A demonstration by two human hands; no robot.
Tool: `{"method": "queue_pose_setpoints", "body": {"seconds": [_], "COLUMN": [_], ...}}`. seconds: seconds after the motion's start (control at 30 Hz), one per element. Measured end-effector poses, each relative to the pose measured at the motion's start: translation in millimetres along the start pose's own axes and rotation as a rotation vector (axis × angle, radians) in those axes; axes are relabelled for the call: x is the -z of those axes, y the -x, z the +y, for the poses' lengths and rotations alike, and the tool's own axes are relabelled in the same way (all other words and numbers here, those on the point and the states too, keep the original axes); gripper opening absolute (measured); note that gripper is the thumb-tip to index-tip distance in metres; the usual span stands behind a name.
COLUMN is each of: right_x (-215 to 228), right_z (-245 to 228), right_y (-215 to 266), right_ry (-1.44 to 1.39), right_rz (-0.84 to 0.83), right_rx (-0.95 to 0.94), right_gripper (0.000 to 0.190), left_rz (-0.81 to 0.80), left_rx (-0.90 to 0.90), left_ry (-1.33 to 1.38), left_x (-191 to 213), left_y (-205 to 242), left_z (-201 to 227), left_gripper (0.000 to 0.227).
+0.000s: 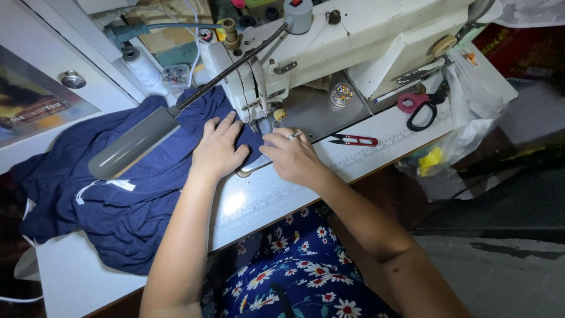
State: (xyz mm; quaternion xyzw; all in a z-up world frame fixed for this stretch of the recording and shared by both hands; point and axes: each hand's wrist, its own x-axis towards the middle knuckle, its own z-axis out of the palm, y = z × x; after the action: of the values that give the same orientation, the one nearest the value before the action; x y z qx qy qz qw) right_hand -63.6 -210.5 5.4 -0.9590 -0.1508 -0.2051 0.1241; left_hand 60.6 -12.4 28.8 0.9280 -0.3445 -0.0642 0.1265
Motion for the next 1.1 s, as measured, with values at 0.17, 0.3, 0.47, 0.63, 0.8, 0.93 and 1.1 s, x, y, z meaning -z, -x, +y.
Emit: {"method": "queue_pose_setpoints", "body": {"seconds": [0.17,0.3,0.47,0.63,0.8,0.93,1.1], "right_x": [-2.0,-12.7,-17.4,-3.2,-35.4,-50.8,1.1], "right_z": [6.8,13.5,14.6,-13.5,-36.3,-40.6,-38.2], "right_y": [-6.5,-5.6,-5.3,-16.0,-29.8,-43.8,-46.6], "right_ry": [0.056,0.064,0.069,-0.020,0.003,0.077,-0.361], "right_rz": [-0.016,-0.035,-0.023,0.086,0.196,0.223,-0.344], "right_rx": [-0.018,-0.046,-0.052,0.056,0.181,0.143,-0.059], "right_gripper": [0.033,0.035,0.033,0.028,0.016,0.009,0.019], "left_rz": [-0.011,0.014,0.407,0.815,0.719,0.840,1.113], "left_rx": [0.058,0.090,-0.192,-0.256,0.276,0.253,0.106], "left_ry": [0.014,0.049,0.049,-0.323,-0.391,-0.610,-0.489], "left_x": [3.5,1.0,-4.5,15.2,32.3,18.2,97.7], "left_y": [1.4,4.2,41.0,112.7,164.1,160.3,157.1], "left_z": [7.6,8.4,-5.3,-25.2,-41.7,-96.4,-105.5], "left_gripper": [0.067,0.065,0.044,0.035,0.084,0.072,0.053]}}
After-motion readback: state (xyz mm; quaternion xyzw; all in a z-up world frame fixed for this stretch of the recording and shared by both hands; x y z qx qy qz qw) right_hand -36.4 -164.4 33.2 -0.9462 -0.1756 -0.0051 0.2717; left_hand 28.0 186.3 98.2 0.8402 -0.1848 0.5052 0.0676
